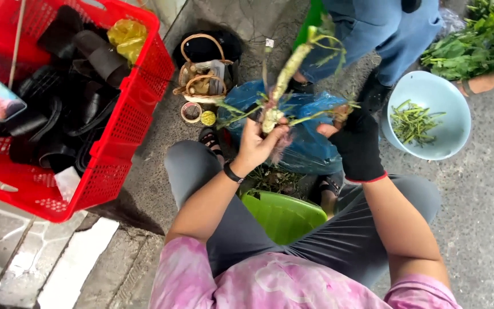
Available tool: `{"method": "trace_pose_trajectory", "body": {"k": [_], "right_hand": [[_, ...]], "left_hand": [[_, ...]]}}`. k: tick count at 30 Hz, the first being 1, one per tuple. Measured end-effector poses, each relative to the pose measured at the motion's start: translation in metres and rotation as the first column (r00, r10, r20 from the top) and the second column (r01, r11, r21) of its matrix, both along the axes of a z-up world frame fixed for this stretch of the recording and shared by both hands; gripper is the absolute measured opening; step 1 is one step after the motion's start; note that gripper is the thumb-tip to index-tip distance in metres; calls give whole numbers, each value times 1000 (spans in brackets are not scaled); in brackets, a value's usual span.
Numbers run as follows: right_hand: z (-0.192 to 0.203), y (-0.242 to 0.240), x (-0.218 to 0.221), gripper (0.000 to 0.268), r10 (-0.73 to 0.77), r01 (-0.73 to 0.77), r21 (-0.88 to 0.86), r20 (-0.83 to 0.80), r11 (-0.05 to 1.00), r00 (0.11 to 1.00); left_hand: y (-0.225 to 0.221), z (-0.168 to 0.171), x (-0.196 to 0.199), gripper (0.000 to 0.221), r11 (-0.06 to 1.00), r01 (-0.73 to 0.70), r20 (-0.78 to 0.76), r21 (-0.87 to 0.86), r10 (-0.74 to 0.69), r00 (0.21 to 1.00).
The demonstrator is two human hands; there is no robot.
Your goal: A person is sitting on a stool, using a small knife to cut and snap green vegetable stalks into smaller pieces, placing them into a blue plastic bag and a white bowl.
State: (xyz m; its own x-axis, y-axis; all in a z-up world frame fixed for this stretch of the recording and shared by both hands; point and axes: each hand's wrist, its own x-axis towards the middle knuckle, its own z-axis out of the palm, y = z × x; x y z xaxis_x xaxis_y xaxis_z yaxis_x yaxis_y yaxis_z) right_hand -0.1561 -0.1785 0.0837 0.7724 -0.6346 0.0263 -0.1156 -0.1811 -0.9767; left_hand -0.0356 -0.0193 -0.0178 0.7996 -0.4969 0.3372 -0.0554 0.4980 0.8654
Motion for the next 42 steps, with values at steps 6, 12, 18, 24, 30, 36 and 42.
{"method": "trace_pose_trajectory", "body": {"k": [6,12,18,24,30,36,42], "right_hand": [[-37,-14,-3,42,31,-31,18,33,999,999],[0,4,-4,12,252,-236,-215,49,948,966],[-6,0,-9,10,85,-104,-223,-91,969,992],[-16,-45,-16,28,227,-153,-950,-91,272,970],[-32,-55,-18,13,-187,155,180,176,971,967],[-36,-18,-17,34,85,-95,-411,-44,906,995],[-9,7,-7,14,59,-108,-245,-199,963,978]], "left_hand": [[5,46,-17,16,983,-34,-36,183,41,999],[-2,26,-6,15,975,-62,245,214,8,970],[4,36,-1,20,980,1,236,198,-48,971],[7,38,5,19,978,197,14,66,-198,980],[15,47,25,12,995,89,-151,48,-81,985],[14,15,28,44,999,-47,-119,8,48,992],[7,27,-6,51,994,97,-277,-53,-107,955]]}}
